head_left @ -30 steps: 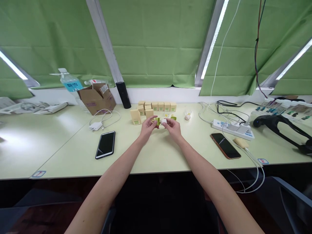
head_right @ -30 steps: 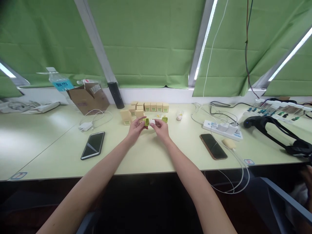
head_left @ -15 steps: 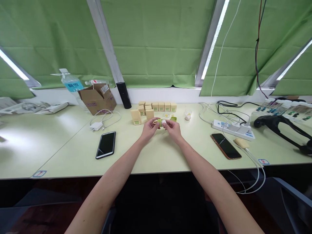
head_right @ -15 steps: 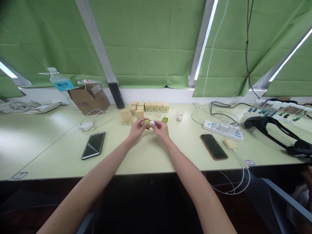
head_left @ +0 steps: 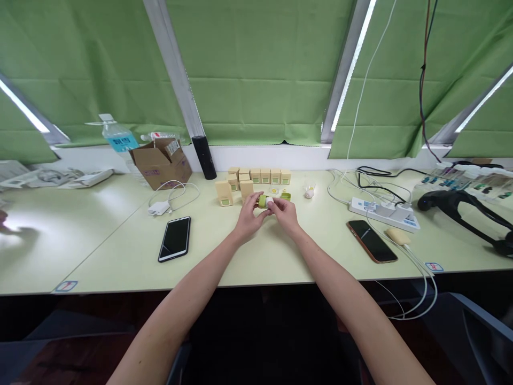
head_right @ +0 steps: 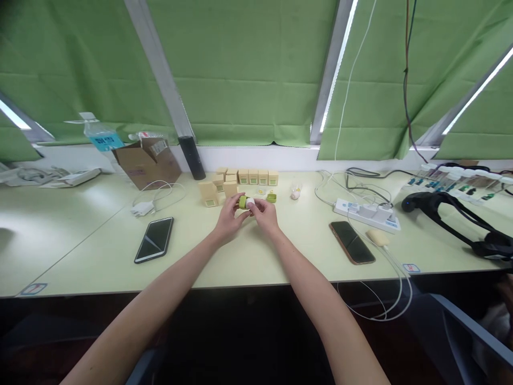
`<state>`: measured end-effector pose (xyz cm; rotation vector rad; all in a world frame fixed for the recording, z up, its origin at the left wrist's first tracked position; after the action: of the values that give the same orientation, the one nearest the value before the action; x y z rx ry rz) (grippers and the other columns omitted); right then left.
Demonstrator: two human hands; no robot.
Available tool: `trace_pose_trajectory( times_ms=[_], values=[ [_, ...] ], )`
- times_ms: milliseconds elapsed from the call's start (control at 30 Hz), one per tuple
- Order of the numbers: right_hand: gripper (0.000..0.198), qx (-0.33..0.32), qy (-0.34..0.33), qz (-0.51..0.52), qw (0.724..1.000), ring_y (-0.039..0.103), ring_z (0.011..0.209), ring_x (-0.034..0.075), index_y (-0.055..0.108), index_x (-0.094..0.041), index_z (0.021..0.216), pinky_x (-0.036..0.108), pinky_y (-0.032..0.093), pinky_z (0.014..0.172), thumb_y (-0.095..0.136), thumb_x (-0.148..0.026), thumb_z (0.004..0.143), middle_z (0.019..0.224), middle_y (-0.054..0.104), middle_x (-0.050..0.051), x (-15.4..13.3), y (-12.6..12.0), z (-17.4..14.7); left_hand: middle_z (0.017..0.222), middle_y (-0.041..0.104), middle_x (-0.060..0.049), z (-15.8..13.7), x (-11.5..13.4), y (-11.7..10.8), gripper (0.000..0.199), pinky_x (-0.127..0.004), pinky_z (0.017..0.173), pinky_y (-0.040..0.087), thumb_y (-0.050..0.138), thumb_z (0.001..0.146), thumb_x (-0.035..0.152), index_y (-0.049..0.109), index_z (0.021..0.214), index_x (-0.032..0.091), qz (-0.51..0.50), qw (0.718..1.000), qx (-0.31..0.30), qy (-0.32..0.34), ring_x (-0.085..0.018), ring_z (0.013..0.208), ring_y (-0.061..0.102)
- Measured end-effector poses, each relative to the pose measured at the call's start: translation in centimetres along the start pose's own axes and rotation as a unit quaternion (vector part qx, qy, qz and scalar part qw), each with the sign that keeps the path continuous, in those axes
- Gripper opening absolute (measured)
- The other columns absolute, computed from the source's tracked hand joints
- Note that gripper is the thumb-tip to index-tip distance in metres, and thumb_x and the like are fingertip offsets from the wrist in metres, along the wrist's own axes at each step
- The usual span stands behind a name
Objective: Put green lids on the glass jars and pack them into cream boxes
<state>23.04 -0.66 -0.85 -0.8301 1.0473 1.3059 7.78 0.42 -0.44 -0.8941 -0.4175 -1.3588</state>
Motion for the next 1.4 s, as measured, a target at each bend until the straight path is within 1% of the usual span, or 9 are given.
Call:
trace_pose_trajectory(
  times_ms=[267, 433, 567, 700, 900, 1000, 1133, 1300, 1400],
  values=[
    [0.064, -0.012, 0.04, 0.053, 0.998, 0.076, 0.078, 0.024, 0.079, -0.016, 0.096, 0.041, 0.068, 0.077, 0.086, -0.072, 0.064, 0.087, 0.081, 0.008, -0.3, 1.0, -0.3, 0.131, 0.06, -0.015, -0.3, 1.0, -0.3, 0.052, -0.035, 0.082, 0.053, 0.065, 0.098, 0.031, 0.051, 0.148, 0.021, 0.081, 0.996, 0.013, 0.04, -0.022, 0.1, 0.06],
    [0.058, -0.042, 0.018, 0.0, 0.999, 0.075, 0.077, 0.023, 0.077, -0.016, 0.098, 0.038, 0.067, 0.07, 0.077, -0.07, 0.078, 0.085, 0.078, 0.008, -0.2, 0.7, -0.2, 0.122, 0.065, -0.013, 0.2, 0.0, -0.2, 0.057, -0.033, 0.08, 0.051, 0.072, 0.093, 0.046, 0.06, 0.141, 0.019, 0.006, 0.999, 0.029, -0.04, -0.019, 0.09, 0.059],
    [0.048, -0.004, -0.135, -0.145, 0.98, 0.072, 0.082, 0.019, 0.071, -0.019, 0.124, 0.035, 0.066, 0.069, 0.073, -0.052, 0.089, 0.116, 0.072, 0.013, -1.1, -0.2, -0.8, 0.114, 0.069, -0.011, 0.7, -1.0, -0.4, 0.071, -0.034, 0.085, 0.052, 0.081, 0.082, 0.059, 0.063, 0.135, 0.016, -0.17, 0.979, 0.017, -0.113, -0.021, 0.095, 0.063],
    [0.045, -0.034, -0.301, -0.279, 0.911, 0.07, 0.092, 0.02, 0.06, -0.026, 0.141, 0.035, 0.066, 0.072, 0.064, -0.03, 0.096, 0.139, 0.061, 0.014, -2.1, -0.3, -1.6, 0.098, 0.07, -0.007, 0.6, -0.8, -0.4, 0.06, -0.032, 0.076, 0.052, 0.087, 0.077, 0.056, 0.072, 0.117, 0.014, -0.287, 0.946, -0.034, -0.147, -0.017, 0.082, 0.062],
    [0.039, -0.064, -0.353, -0.331, 0.873, 0.068, 0.117, 0.025, 0.063, -0.026, 0.14, 0.033, 0.067, 0.075, 0.053, -0.022, 0.103, 0.132, 0.066, 0.013, -1.7, 0.0, -1.6, 0.095, 0.072, -0.008, 0.1, 0.5, 0.1, 0.04, -0.035, 0.09, 0.055, 0.086, 0.082, 0.045, 0.074, 0.1, 0.013, -0.389, 0.9, -0.107, -0.164, -0.021, 0.093, 0.069],
    [0.039, -0.061, -0.363, -0.35, 0.861, 0.069, 0.114, 0.024, 0.063, -0.024, 0.14, 0.034, 0.066, 0.079, 0.051, -0.022, 0.104, 0.126, 0.067, 0.014, -1.6, 0.0, -1.5, 0.091, 0.071, -0.007, 0.2, 0.4, 0.1, 0.042, -0.034, 0.088, 0.055, 0.089, 0.079, 0.047, 0.073, 0.099, 0.013, -0.384, 0.903, -0.097, -0.165, -0.019, 0.088, 0.068],
    [0.039, -0.055, -0.378, -0.406, 0.83, 0.071, 0.106, 0.023, 0.063, -0.022, 0.142, 0.032, 0.064, 0.078, 0.047, -0.022, 0.106, 0.121, 0.067, 0.016, -1.5, -0.1, -1.6, 0.083, 0.068, -0.004, 0.5, 0.1, 0.1, 0.049, -0.03, 0.075, 0.052, 0.088, 0.076, 0.055, 0.073, 0.096, 0.013, -0.316, 0.935, -0.072, -0.144, -0.015, 0.077, 0.061],
    [0.04, -0.046, -0.376, -0.484, 0.789, 0.071, 0.094, 0.02, 0.062, -0.021, 0.144, 0.026, 0.058, 0.067, 0.045, -0.021, 0.107, 0.116, 0.068, 0.014, -1.3, 0.0, -1.7, 0.079, 0.064, -0.001, 0.7, 0.5, 0.0, 0.057, -0.029, 0.068, 0.048, 0.082, 0.081, 0.06, 0.074, 0.112, 0.014, -0.231, 0.962, -0.068, -0.128, -0.013, 0.068, 0.052],
    [0.043, -0.053, -0.362, -0.502, 0.783, 0.07, 0.093, 0.02, 0.059, -0.022, 0.148, 0.025, 0.057, 0.065, 0.047, -0.021, 0.107, 0.119, 0.067, 0.015, -1.1, 0.1, -1.6, 0.086, 0.065, -0.003, 0.7, 0.6, 0.0, 0.065, -0.029, 0.068, 0.048, 0.081, 0.08, 0.063, 0.072, 0.123, 0.015, -0.231, 0.963, -0.072, -0.119, -0.013, 0.071, 0.053]
  ],
)
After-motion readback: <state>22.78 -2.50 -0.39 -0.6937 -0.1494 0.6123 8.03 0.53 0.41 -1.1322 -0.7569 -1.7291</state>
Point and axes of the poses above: each hand's wrist, its own z-axis towards the middle knuckle, its own y-axis out of the palm, x = y × z, the point moved 3 cm from there along z, towards the middle knuckle
